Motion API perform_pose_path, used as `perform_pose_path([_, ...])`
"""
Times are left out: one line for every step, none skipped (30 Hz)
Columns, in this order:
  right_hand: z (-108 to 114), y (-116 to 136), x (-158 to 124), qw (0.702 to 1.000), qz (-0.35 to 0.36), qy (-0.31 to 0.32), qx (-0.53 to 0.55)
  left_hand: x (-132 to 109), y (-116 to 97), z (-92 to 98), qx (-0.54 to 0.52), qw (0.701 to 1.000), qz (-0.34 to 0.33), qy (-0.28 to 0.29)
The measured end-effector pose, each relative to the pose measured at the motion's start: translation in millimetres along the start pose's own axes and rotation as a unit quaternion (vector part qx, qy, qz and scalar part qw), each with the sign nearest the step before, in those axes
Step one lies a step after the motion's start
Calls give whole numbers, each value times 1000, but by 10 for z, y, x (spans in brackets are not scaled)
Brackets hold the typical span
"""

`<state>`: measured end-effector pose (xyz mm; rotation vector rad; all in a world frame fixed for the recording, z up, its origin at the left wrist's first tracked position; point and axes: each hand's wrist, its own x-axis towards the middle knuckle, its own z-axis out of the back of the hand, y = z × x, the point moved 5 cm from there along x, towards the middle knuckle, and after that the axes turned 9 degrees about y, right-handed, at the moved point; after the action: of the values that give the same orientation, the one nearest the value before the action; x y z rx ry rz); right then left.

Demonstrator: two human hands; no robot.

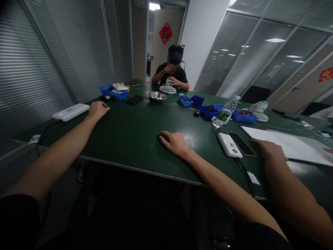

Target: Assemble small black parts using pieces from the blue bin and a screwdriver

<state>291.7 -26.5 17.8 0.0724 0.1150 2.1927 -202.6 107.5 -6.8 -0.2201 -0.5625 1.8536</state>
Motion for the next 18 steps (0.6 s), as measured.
perform_pose_path([4, 0, 0, 1000, -2, 2, 0, -12, 5, 13, 10, 1000, 21, -5])
perform_pose_path([7, 4, -1, 1000, -2, 6, 2, -27, 4, 26, 19, 999, 38, -11])
perform_pose_path([12, 8, -2, 1000, -1, 9, 6, -41, -7, 35, 24, 999, 44, -13])
perform_pose_path([17, 13, -3, 1000, 0, 12, 9, -53, -28, 40, 26, 999, 38, -12])
perform_pose_path([21, 19, -4, 1000, 2, 14, 12, -64, -52, 44, 27, 999, 26, -11])
perform_pose_path([24, 22, -4, 1000, 2, 15, 13, -74, -74, 49, 28, 999, 13, -13])
perform_pose_path([25, 24, -5, 1000, 0, 14, 12, -83, -92, 55, 29, 999, 2, -18])
perform_pose_path([24, 24, -4, 1000, -2, 14, 10, -91, -105, 59, 30, 999, -7, -23])
perform_pose_path([21, 22, -3, 1000, -5, 13, 6, -97, -115, 60, 32, 999, -15, -28])
perform_pose_path([17, 20, -2, 1000, -7, 13, 4, -101, -119, 57, 34, 999, -19, -30])
perform_pose_path([13, 18, -1, 1000, -7, 13, 2, -103, -119, 50, 35, 999, -22, -29])
perform_pose_path([10, 16, -1, 1000, -8, 11, 0, -102, -118, 40, 35, 999, -25, -26])
perform_pose_path([8, 13, -1, 1000, -7, 9, -1, -101, -117, 28, 35, 999, -29, -20])
perform_pose_path([6, 11, -1, 1000, -7, 8, -2, -99, -115, 17, 34, 999, -33, -16])
perform_pose_path([4, 8, -1, 1000, -6, 8, -3, -98, -114, 10, 34, 999, -36, -14])
perform_pose_path([1, 6, -1, 1000, -5, 9, -3, -98, -113, 6, 37, 999, -38, -14])
perform_pose_path([0, 4, -1, 1000, -5, 10, -2, -98, -113, 3, 42, 998, -38, -14])
perform_pose_path([0, 3, 0, 1000, -4, 11, 0, -98, -114, 1, 50, 998, -38, -15])
